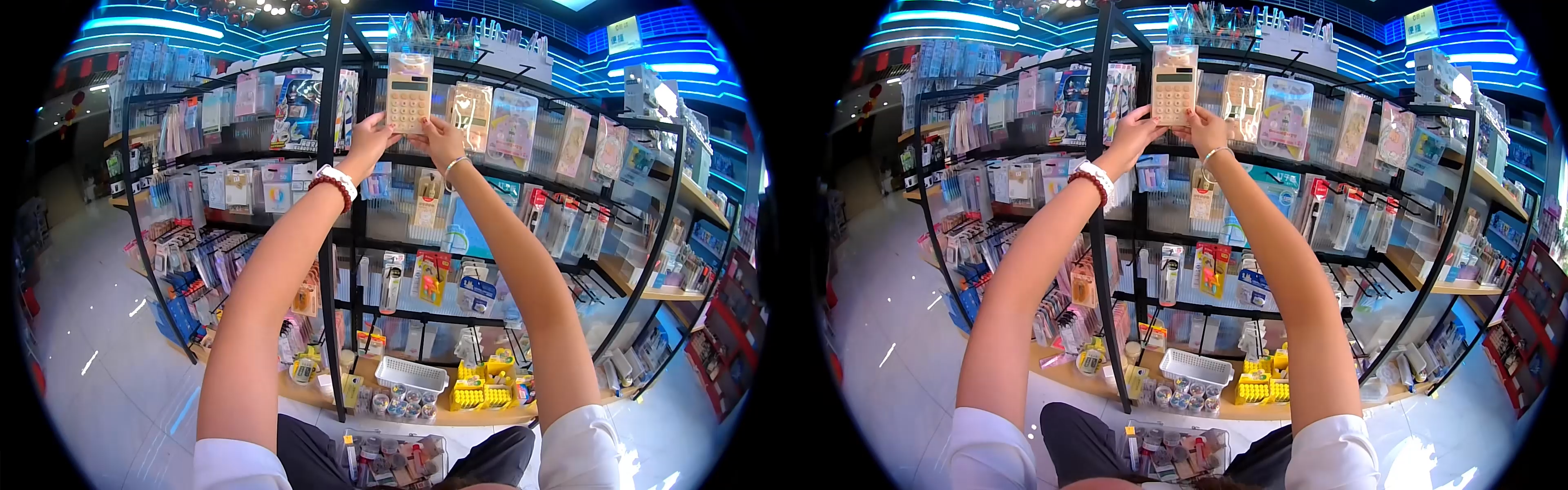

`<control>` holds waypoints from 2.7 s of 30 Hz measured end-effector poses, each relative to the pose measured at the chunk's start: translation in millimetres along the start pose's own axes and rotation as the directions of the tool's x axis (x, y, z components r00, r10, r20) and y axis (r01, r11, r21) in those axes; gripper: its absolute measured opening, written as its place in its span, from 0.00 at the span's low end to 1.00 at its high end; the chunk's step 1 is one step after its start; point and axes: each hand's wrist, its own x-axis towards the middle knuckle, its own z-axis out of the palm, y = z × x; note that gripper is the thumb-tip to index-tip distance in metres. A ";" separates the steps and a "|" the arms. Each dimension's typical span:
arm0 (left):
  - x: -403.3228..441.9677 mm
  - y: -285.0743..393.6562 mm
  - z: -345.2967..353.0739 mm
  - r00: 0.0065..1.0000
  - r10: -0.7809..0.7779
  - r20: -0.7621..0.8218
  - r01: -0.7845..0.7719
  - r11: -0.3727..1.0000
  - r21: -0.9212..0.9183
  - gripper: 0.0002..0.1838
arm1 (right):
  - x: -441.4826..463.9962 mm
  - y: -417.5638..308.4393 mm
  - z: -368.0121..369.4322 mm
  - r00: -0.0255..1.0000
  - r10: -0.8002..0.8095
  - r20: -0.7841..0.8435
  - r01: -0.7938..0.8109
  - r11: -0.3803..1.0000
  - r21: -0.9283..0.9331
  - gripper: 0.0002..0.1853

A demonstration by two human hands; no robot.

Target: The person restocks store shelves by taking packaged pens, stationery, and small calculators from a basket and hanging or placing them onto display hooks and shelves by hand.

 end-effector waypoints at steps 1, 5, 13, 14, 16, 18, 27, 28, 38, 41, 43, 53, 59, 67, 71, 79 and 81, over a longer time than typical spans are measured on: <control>-1.0 -1.3 0.4 1.000 0.000 0.000 0.000 1.000 0.000 0.22 | -1.0 1.7 0.2 1.000 0.000 0.000 0.000 1.000 0.000 0.16; -0.1 -2.8 2.3 1.000 -0.005 -0.019 0.006 0.998 0.066 0.22 | -0.1 8.3 1.4 0.997 -0.080 0.011 0.080 0.994 -0.068 0.16; -1.3 -0.2 -5.0 0.978 -0.144 0.151 0.117 0.978 0.173 0.19 | 0.1 15.3 -3.8 0.995 -0.088 0.054 0.093 0.992 -0.089 0.15; -2.2 0.0 -3.9 0.978 -0.145 0.151 0.118 0.978 0.173 0.19 | 1.3 15.3 -5.4 0.996 -0.070 0.053 0.074 0.993 -0.092 0.15; -2.4 3.9 -1.6 0.980 -0.104 0.170 0.079 0.986 0.148 0.21 | 6.0 13.1 -4.5 0.995 -0.082 0.048 0.086 0.992 -0.094 0.15; -4.8 7.1 -0.8 0.976 -0.140 0.168 0.111 0.980 0.168 0.24 | 5.6 14.4 -2.5 0.997 -0.078 0.009 0.078 0.992 -0.097 0.14; -10.2 12.0 -3.0 0.963 -0.172 0.206 0.143 0.978 0.151 0.22 | 15.0 18.8 0.2 0.998 -0.009 -0.055 0.005 0.998 -0.059 0.15; -12.2 12.4 -4.5 0.960 -0.174 0.218 0.141 0.977 0.160 0.23 | 18.3 15.4 0.7 0.998 -0.024 -0.049 0.021 0.998 -0.064 0.15; -21.6 16.7 -1.9 0.965 -0.145 0.217 0.116 0.983 0.140 0.28 | 12.0 16.9 -0.6 0.998 -0.029 -0.046 0.025 0.996 -0.088 0.15; -22.1 16.4 -2.4 0.968 -0.126 0.217 0.096 0.985 0.142 0.28 | 12.7 17.7 0.8 0.998 -0.046 -0.045 0.044 0.998 -0.054 0.16; -21.4 17.8 -1.8 0.967 -0.115 0.228 0.083 0.986 0.148 0.28 | 12.2 13.3 1.9 0.998 -0.025 -0.063 0.020 0.997 -0.073 0.16; -21.3 25.4 0.9 0.964 -0.161 0.213 0.124 0.976 0.178 0.28 | 14.0 6.2 2.5 0.996 0.018 -0.089 -0.021 0.999 -0.031 0.15; -26.9 14.8 0.6 0.987 -0.156 0.034 0.137 0.938 0.319 0.43 | 18.3 4.5 3.9 0.989 0.042 -0.145 -0.065 0.986 -0.155 0.15; -112.9 17.6 14.0 0.965 -0.259 0.045 0.193 0.815 0.546 0.41 | 57.1 21.6 -0.6 0.945 0.282 -0.169 -0.279 0.959 0.042 0.13; -162.2 30.0 23.8 0.920 -0.368 0.132 0.253 0.818 0.517 0.39 | 75.6 34.7 4.6 0.909 0.351 -0.224 -0.321 0.933 0.161 0.10; -214.6 33.1 39.5 0.869 -0.398 0.295 0.227 0.849 0.478 0.35 | 87.0 43.6 -0.2 0.902 0.334 -0.275 -0.337 0.941 0.036 0.12; -222.9 35.0 40.5 0.883 -0.306 0.355 0.123 0.883 0.454 0.34 | 100.0 44.3 -10.8 0.930 0.334 -0.157 -0.358 0.917 -0.173 0.13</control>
